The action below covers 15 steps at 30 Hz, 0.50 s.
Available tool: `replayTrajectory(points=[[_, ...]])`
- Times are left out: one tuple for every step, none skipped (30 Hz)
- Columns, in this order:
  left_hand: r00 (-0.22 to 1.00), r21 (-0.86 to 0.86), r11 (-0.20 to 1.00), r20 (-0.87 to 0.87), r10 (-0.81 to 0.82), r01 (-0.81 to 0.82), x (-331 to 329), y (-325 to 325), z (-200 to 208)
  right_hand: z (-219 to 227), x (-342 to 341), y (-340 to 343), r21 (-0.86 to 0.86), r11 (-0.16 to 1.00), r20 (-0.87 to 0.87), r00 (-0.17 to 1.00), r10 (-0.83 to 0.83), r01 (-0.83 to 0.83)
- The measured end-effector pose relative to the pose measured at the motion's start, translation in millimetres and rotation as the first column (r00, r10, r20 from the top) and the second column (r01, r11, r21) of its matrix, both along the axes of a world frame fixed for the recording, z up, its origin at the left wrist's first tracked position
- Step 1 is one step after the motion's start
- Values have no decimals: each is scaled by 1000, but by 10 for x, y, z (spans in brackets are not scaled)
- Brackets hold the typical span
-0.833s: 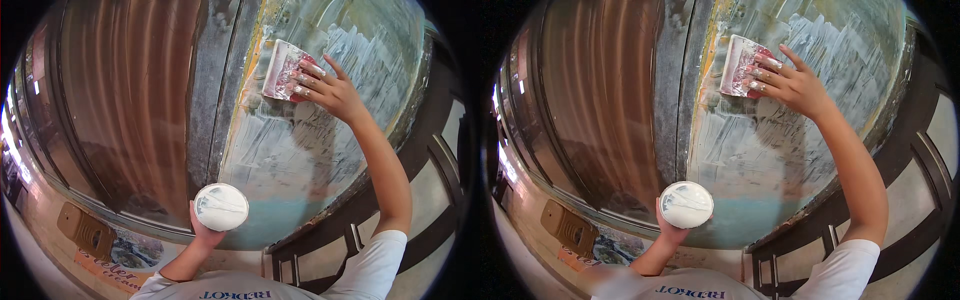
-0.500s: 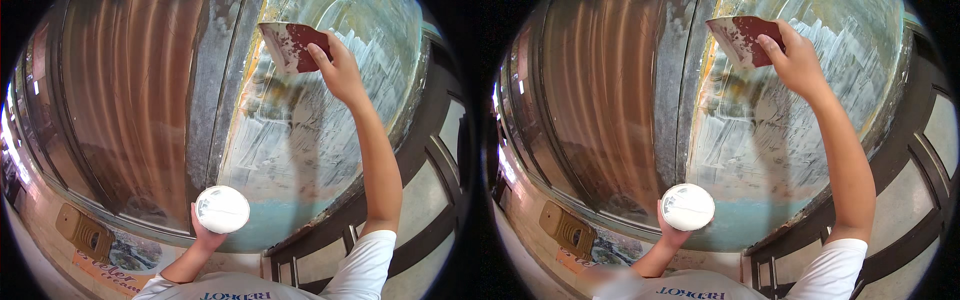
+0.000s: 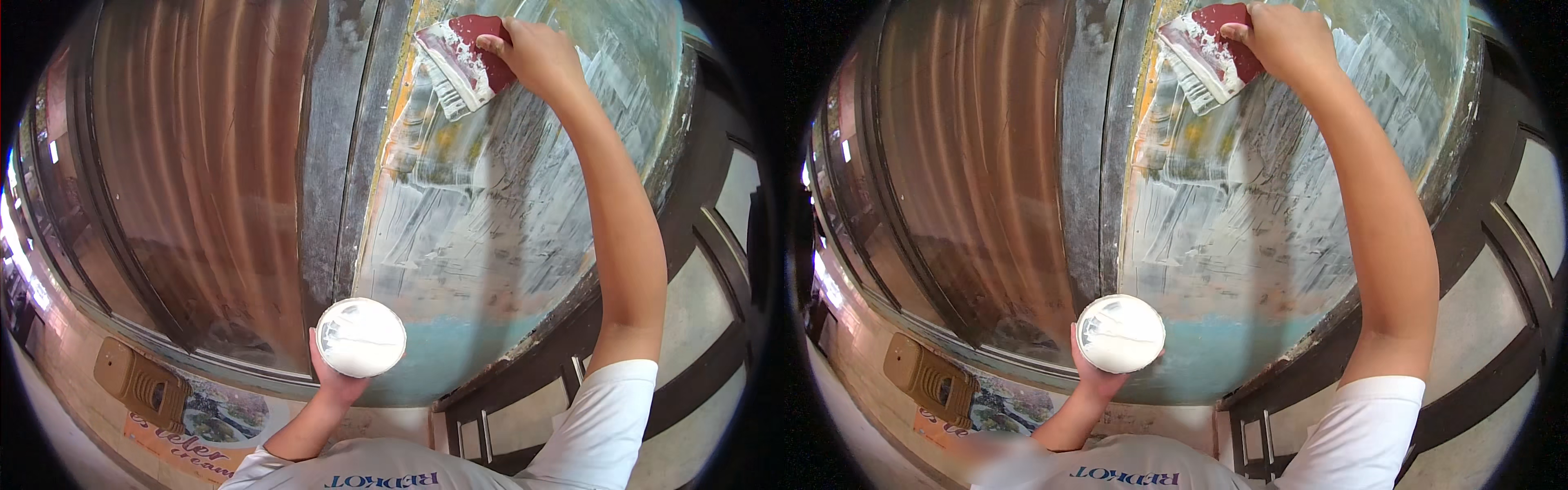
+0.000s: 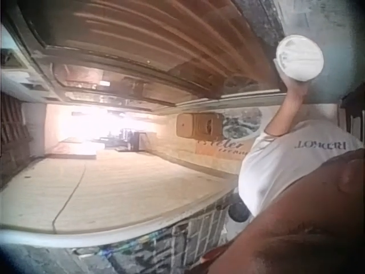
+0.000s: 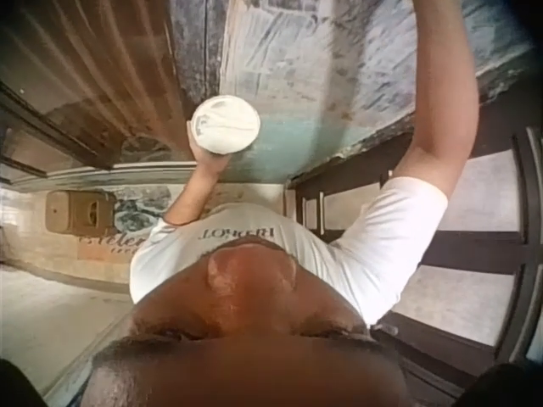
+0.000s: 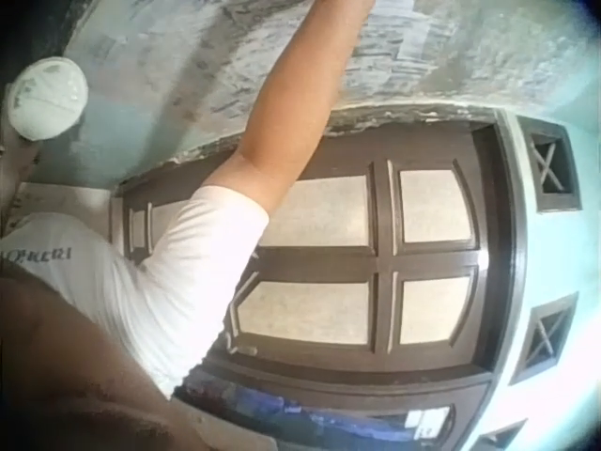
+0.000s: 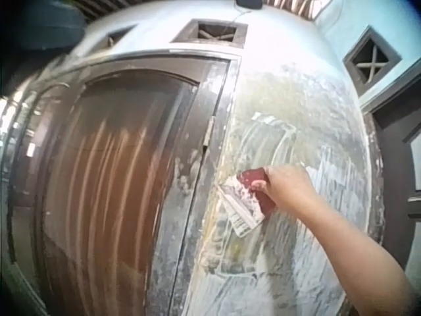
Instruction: Applying white wall putty to a surface using a putty knife/scraper.
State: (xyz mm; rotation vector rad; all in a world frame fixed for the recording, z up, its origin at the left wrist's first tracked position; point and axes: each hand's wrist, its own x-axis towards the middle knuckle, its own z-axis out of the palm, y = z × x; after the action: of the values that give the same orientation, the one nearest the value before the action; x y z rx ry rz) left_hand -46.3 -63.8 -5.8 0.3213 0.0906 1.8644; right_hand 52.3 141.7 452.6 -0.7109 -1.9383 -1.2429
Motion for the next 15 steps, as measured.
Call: replayTrajectory(points=[[1000,14,1000,-19,13,-12,16,-25,29,54,65,55,-1,1000,0,1000,-8,8],[999,10,999,-29,33,-32,2,-42,-25,122,116,72,-31,999,-50,998,40,-42],[999,12,999,-29,32,-32,0,-75,-36,179,186,109,-56,994,-100,991,83,-89],[999,22,999,-19,28,-27,1,-109,-41,229,284,139,-67,984,-106,982,157,-165],[999,33,999,-9,32,-32,-13,-156,-43,267,340,171,-63,983,-105,981,166,-173],[999,39,999,-11,31,-30,-19,-175,-68,283,418,217,-78,941,-172,934,313,-330],[999,39,998,-29,45,-43,-18,-189,-102,298,489,266,-81,874,-239,861,449,-479],[997,35,997,-44,64,-62,-12,-203,-118,263,510,233,-142,793,-266,794,546,-593],[997,39,997,-44,65,-63,-9,-203,-97,204,502,217,-138,793,-264,793,548,-594],[1000,79,996,-14,28,-27,-3,-198,-66,125,489,210,-181,770,-241,787,568,-611],[1000,116,993,14,-4,2,-5,-214,-49,10,429,135,-228,741,-220,775,593,-632],[1000,118,993,15,3,-5,-11,-205,-73,-131,362,15,-272,739,-132,784,606,-617],[999,75,996,15,43,-44,-15,-182,-123,-246,283,-44,-387,742,-102,825,555,-547],[997,34,996,14,79,-80,-3,-174,-145,-395,235,-181,-470,699,-102,820,564,-539],[997,32,996,16,79,-79,12,-172,-128,-539,192,-270,-552,649,-103,816,569,-523]])
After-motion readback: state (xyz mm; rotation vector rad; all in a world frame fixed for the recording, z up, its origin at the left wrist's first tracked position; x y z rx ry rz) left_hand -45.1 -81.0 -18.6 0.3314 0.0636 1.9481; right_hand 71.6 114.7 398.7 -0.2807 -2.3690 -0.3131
